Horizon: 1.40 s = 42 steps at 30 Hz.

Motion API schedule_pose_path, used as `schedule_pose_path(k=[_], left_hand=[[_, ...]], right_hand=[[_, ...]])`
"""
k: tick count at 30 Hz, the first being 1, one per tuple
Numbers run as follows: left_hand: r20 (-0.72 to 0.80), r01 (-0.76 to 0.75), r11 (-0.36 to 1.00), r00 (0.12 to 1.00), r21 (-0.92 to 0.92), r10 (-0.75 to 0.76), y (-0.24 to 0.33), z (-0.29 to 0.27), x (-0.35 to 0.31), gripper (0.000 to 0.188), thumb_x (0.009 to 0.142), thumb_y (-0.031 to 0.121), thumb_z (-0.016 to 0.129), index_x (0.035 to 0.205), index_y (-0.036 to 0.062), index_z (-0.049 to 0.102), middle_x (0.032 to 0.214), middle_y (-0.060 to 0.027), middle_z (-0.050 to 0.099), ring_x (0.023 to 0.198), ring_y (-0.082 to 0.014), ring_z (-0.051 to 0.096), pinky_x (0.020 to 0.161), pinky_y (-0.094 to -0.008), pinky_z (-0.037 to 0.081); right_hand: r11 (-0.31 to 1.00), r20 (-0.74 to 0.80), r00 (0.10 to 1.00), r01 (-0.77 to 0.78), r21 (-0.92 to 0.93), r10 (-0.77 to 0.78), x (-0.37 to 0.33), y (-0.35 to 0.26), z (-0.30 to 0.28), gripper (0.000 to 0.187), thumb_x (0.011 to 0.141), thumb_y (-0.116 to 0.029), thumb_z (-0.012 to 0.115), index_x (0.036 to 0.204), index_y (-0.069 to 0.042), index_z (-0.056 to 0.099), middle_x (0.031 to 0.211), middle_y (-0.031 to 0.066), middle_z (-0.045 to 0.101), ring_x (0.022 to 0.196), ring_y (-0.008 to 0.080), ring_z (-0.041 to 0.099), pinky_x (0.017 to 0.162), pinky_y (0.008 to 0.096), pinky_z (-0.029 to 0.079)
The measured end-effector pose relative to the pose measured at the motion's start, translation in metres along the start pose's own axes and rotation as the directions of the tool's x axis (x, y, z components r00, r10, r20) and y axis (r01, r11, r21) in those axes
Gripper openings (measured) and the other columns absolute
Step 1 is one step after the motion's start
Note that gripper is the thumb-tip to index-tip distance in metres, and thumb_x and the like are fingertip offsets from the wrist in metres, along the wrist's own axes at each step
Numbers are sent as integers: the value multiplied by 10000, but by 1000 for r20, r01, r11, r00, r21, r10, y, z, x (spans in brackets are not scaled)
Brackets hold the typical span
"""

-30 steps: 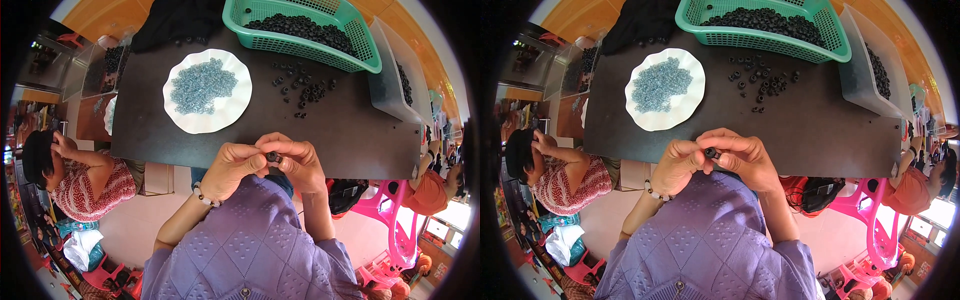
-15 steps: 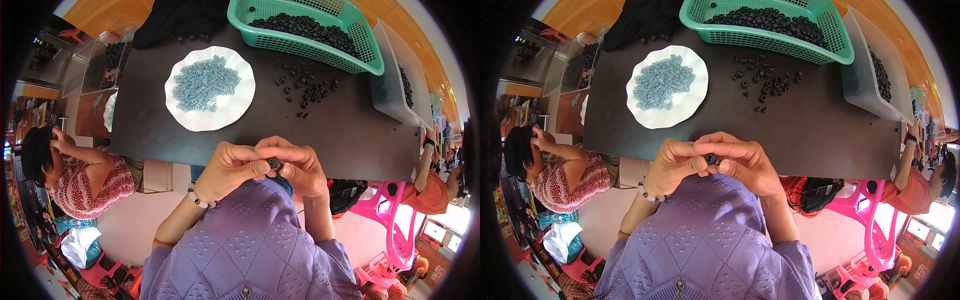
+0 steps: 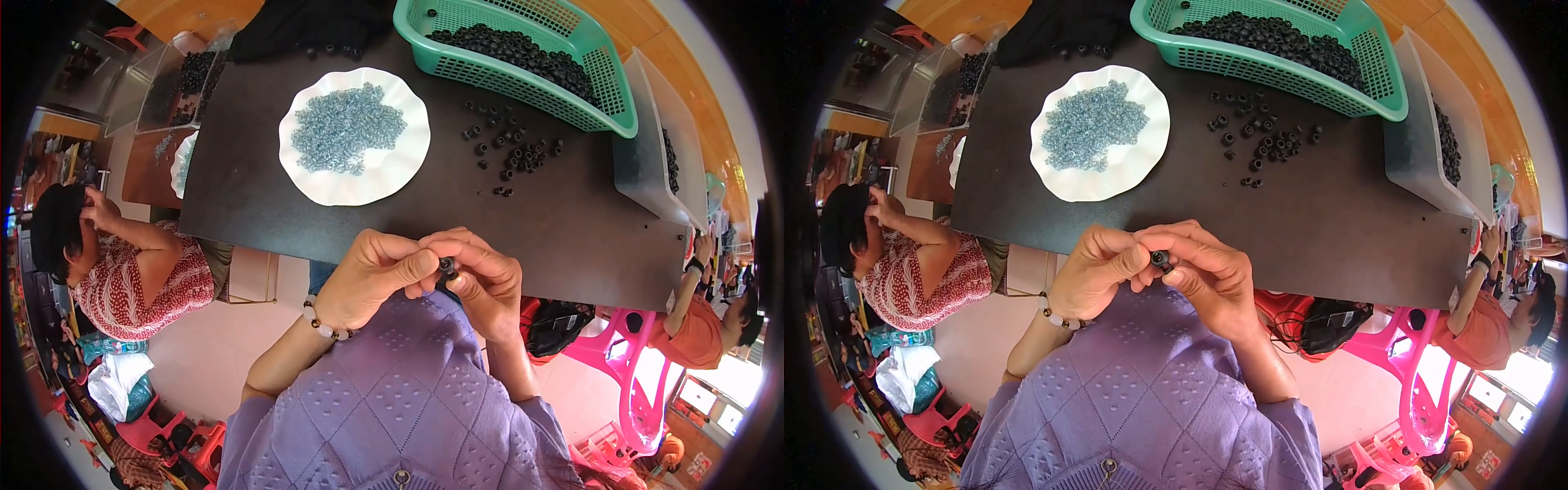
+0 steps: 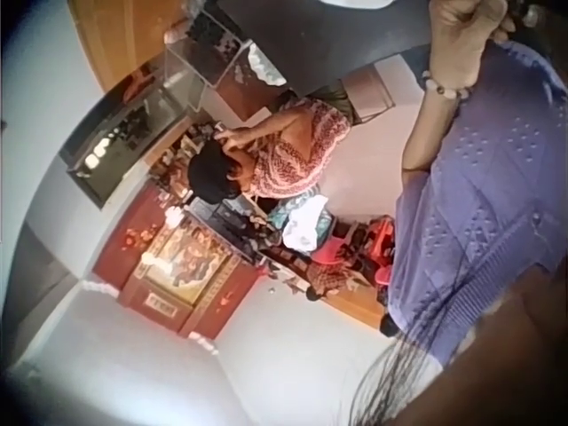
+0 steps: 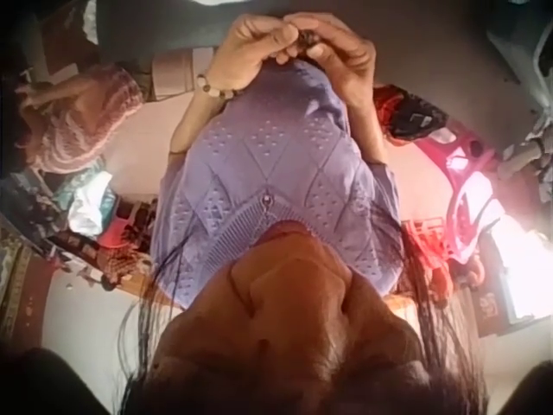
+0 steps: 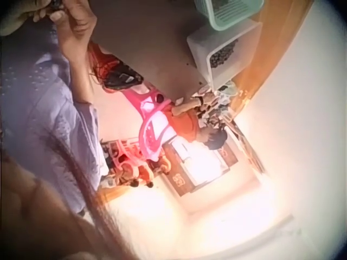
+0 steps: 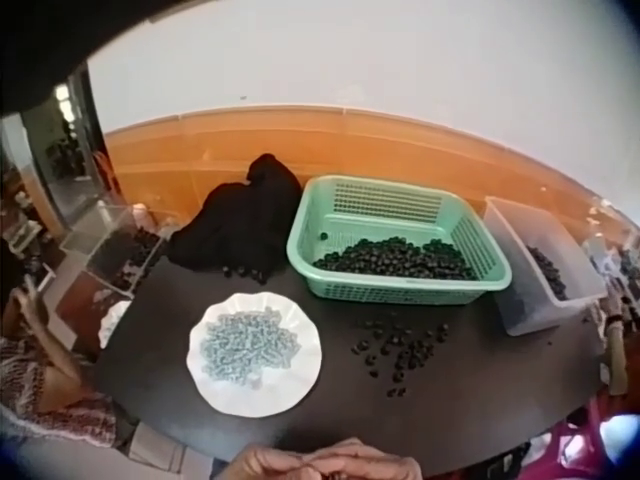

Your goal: Sorting small round hardware parts into containers on a production floor.

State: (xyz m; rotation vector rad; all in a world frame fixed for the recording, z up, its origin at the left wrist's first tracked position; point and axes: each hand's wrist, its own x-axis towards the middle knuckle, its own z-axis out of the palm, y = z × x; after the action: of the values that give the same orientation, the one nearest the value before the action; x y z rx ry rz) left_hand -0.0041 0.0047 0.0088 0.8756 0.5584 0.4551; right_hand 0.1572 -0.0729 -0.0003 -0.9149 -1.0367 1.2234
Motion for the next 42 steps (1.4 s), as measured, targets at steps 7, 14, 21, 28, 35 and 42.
schedule_pose_path(k=[7,14,21,28,35,42], left_hand=[[-31,-9,999,999,50,11,-2,3,-1,285,859,292,648,861,11,693,686,-41,621,598,-86,529,527,-216,407],[-2,-44,997,999,64,44,0,4,-1,252,870,246,639,862,0,689,661,-25,595,595,-75,505,521,-219,393],[-31,-55,995,998,88,58,4,9,-2,254,861,249,651,842,-2,688,660,-26,599,600,-75,516,523,-214,401],[-26,-80,990,996,116,84,5,8,0,243,854,246,662,840,4,689,673,-33,617,606,-72,535,523,-206,417],[-4,-76,992,997,104,76,4,5,-3,214,859,176,656,983,6,690,728,-51,641,646,-82,577,572,-207,472],[-26,-126,984,991,129,131,2,8,-3,188,856,161,661,813,-21,682,713,-48,620,631,-76,547,569,-216,448]], right_hand=[[999,-32,999,13,30,-12,-3,0,1,290,876,-103,594,1116,60,598,1116,203,578,1015,245,556,881,341,456],[995,-47,999,-16,99,21,-5,-6,9,369,880,-113,592,1207,52,546,1192,201,544,1045,233,554,900,327,449],[989,-28,999,-14,144,18,-5,-1,8,372,897,-141,574,1214,49,540,1243,213,518,1112,258,528,940,350,421],[925,-26,997,-52,377,67,-5,0,13,390,899,-170,573,1222,45,535,1290,209,481,1166,270,488,949,366,408],[937,-3,999,-46,346,50,-6,2,9,348,892,-168,585,1153,61,578,1241,206,502,1075,252,526,887,360,434],[947,-51,997,-43,319,63,-7,-2,13,312,879,-158,606,1103,60,602,1194,199,527,999,219,547,860,337,443]])
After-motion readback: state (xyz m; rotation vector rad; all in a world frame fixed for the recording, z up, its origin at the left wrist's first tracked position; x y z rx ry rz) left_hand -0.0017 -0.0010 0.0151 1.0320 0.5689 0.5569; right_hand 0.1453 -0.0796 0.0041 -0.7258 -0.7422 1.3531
